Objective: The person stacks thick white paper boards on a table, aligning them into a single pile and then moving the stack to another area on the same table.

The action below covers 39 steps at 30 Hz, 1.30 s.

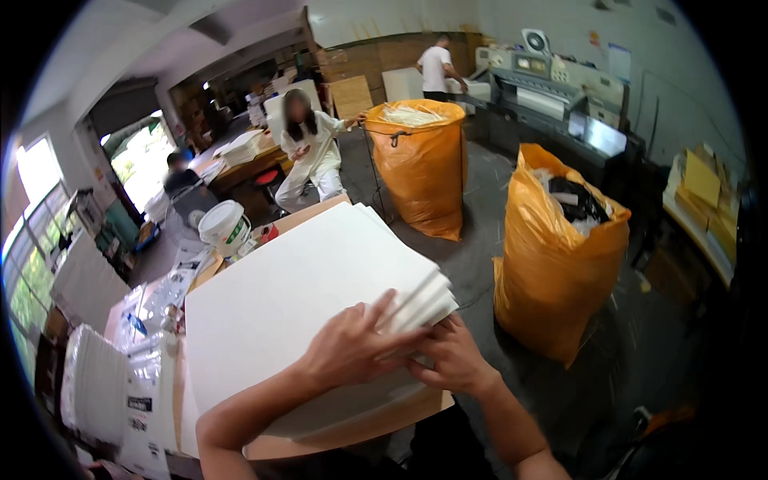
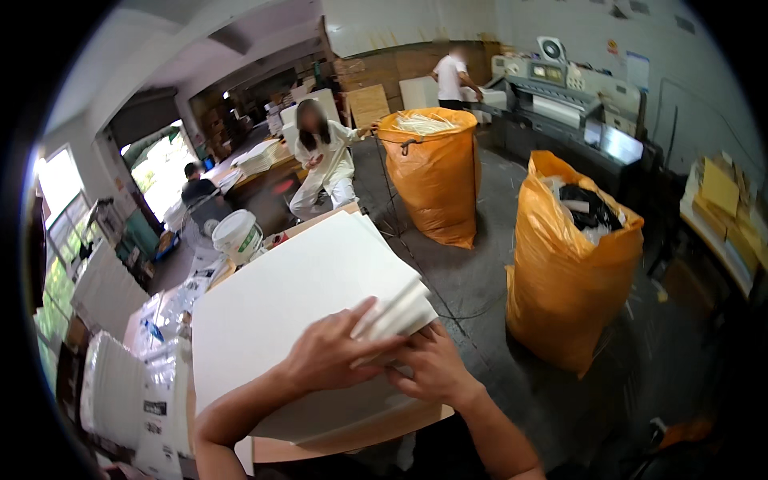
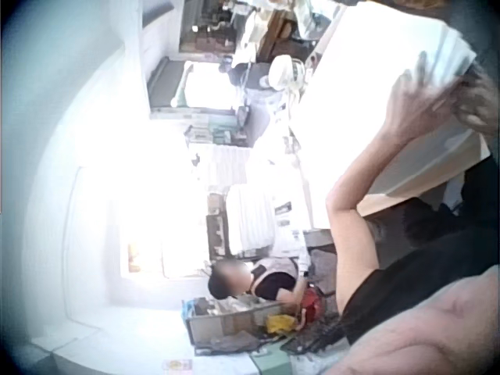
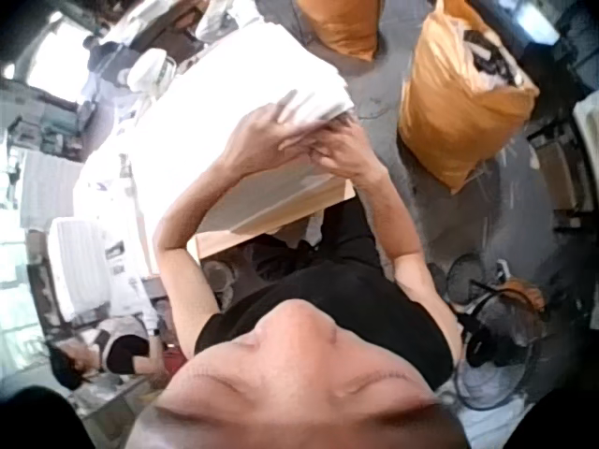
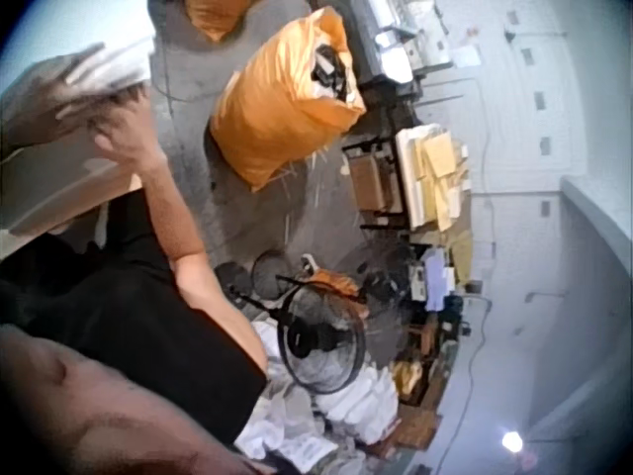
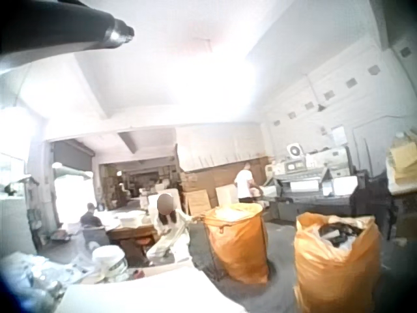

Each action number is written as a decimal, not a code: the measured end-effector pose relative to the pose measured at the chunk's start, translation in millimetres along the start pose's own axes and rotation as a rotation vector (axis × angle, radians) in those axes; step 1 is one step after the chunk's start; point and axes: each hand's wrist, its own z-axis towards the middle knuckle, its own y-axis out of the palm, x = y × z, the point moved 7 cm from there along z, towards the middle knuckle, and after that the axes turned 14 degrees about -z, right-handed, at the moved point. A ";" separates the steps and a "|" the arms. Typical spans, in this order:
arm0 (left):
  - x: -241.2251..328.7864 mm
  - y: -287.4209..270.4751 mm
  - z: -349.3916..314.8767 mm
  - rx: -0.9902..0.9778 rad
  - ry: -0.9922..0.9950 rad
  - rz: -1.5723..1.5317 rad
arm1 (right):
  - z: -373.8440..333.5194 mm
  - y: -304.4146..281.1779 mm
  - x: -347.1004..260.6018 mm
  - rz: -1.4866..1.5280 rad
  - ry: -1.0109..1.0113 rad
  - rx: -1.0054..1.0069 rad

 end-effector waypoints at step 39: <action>-27.1 -12.5 7.2 0.022 -0.176 -0.169 | 22.3 1.7 57.4 1.087 0.776 0.065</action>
